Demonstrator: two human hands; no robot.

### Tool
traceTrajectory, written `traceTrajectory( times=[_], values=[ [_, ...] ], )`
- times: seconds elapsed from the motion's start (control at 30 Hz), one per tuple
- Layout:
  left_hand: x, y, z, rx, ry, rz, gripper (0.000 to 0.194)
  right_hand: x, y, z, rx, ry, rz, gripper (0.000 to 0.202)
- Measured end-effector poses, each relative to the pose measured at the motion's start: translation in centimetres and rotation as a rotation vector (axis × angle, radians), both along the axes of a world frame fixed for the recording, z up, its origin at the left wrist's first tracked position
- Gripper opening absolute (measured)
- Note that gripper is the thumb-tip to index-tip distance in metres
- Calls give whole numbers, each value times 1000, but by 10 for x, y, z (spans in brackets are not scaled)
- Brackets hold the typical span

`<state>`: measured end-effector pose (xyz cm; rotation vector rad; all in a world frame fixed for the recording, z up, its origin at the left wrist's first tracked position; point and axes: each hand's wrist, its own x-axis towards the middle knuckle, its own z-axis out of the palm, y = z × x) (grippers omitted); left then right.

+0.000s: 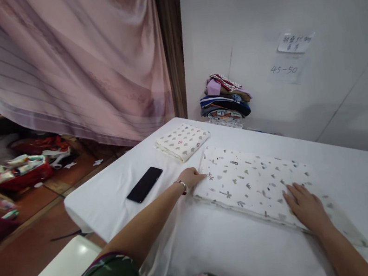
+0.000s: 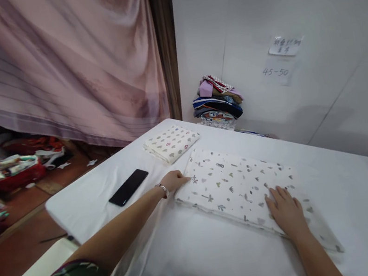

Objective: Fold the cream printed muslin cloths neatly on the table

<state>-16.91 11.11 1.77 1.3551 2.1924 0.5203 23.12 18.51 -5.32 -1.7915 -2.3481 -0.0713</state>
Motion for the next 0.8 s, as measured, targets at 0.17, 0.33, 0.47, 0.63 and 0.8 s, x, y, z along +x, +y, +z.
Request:
traceTrajectory(
  times=[0.17,0.33,0.47,0.63,0.8],
  values=[
    [8,-1,2,97,104,40,35,0,-1,1,-14,-10,5,57],
    [12,3,4,63,86,19,31,-1,-1,0,6,5,7,54],
    [9,7,-1,39,23,43,23,-2,-2,2,4,-3,11,54],
    [4,5,-5,22,5,73,23,-2,-3,4,-3,-7,2,53],
    [5,-1,-6,22,34,66,22,-3,-2,4,-5,-3,4,51]
  ],
)
